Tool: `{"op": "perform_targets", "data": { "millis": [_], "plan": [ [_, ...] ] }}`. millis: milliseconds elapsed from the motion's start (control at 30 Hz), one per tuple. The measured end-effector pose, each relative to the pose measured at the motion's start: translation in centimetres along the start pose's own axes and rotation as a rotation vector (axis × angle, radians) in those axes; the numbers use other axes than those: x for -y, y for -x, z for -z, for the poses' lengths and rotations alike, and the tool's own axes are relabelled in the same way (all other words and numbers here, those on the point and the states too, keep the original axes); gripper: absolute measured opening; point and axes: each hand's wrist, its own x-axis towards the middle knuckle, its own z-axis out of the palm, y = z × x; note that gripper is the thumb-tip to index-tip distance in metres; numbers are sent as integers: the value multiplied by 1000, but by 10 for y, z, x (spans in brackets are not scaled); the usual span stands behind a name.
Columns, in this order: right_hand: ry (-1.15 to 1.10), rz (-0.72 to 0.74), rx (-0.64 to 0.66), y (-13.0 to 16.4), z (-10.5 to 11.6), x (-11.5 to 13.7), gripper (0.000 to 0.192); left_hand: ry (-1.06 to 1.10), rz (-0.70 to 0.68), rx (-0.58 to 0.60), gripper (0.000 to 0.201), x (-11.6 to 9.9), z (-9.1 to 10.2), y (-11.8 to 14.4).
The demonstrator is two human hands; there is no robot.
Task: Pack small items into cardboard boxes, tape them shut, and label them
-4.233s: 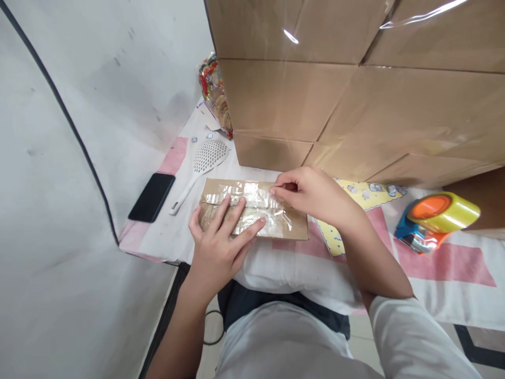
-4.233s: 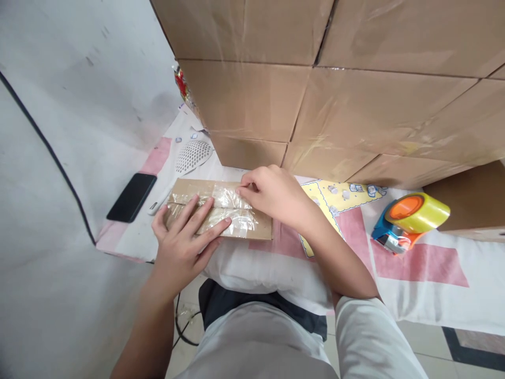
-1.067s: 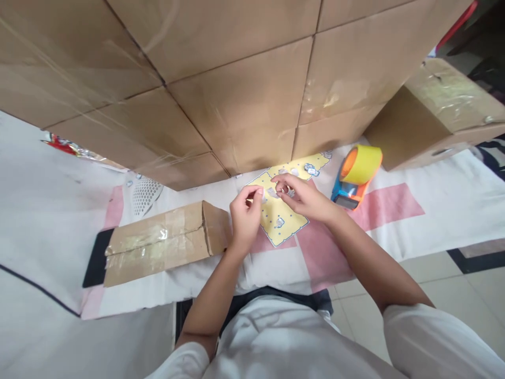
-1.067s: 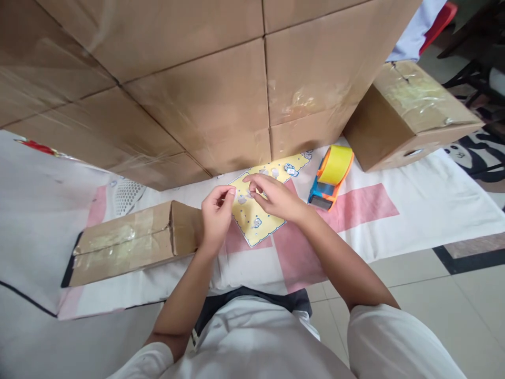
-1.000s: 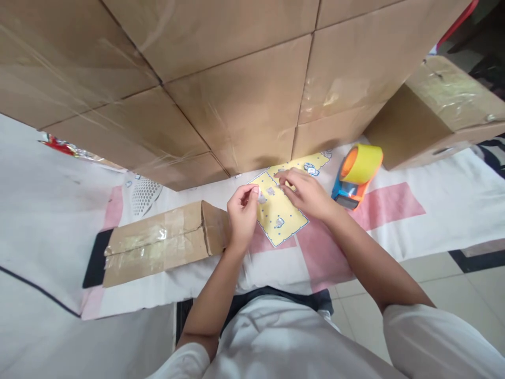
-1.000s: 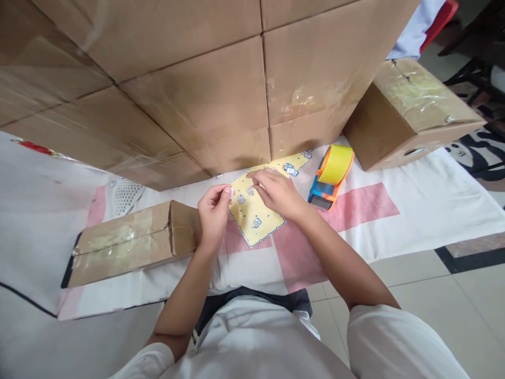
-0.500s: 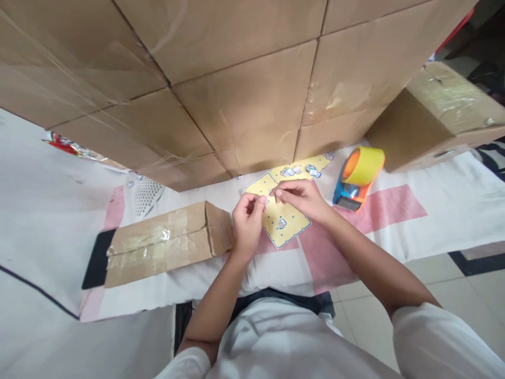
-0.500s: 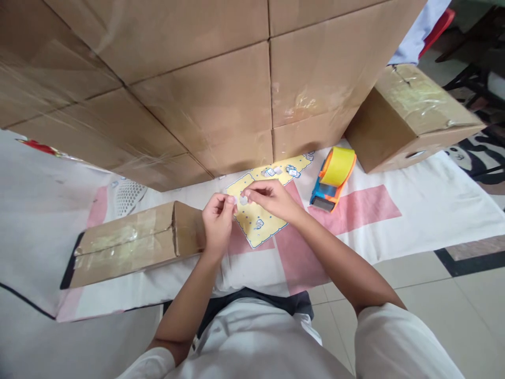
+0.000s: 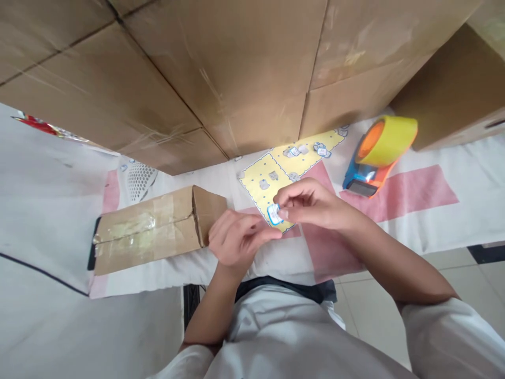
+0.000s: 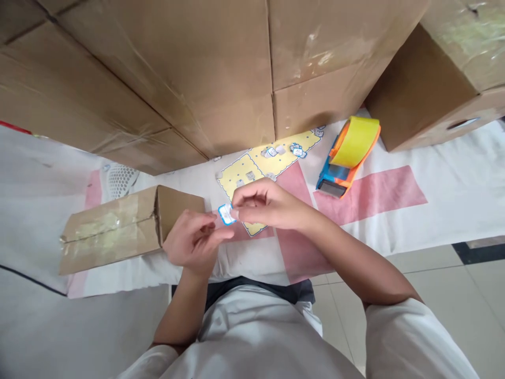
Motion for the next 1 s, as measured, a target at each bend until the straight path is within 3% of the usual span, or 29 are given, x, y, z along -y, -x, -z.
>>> {"op": "perform_targets", "data": {
  "millis": [133,233,433,633,1000],
  "plan": [
    [135,131,-101,4,-7,2,26,263,357,8,34,-16,-1,3],
    [146,173,-86,6,-10,1,24,343,486,22,20,-23,-1,3],
    [113,237,-86,5,-14,-8,19,436,478,54,10,-25,0,2],
    [83,235,-152,3,-16,-10,13,458,489,52,16,-26,1,0],
    [37,180,-77,4,-14,-9,22,514,546,77,22,-24,6,-1]
  ]
}}
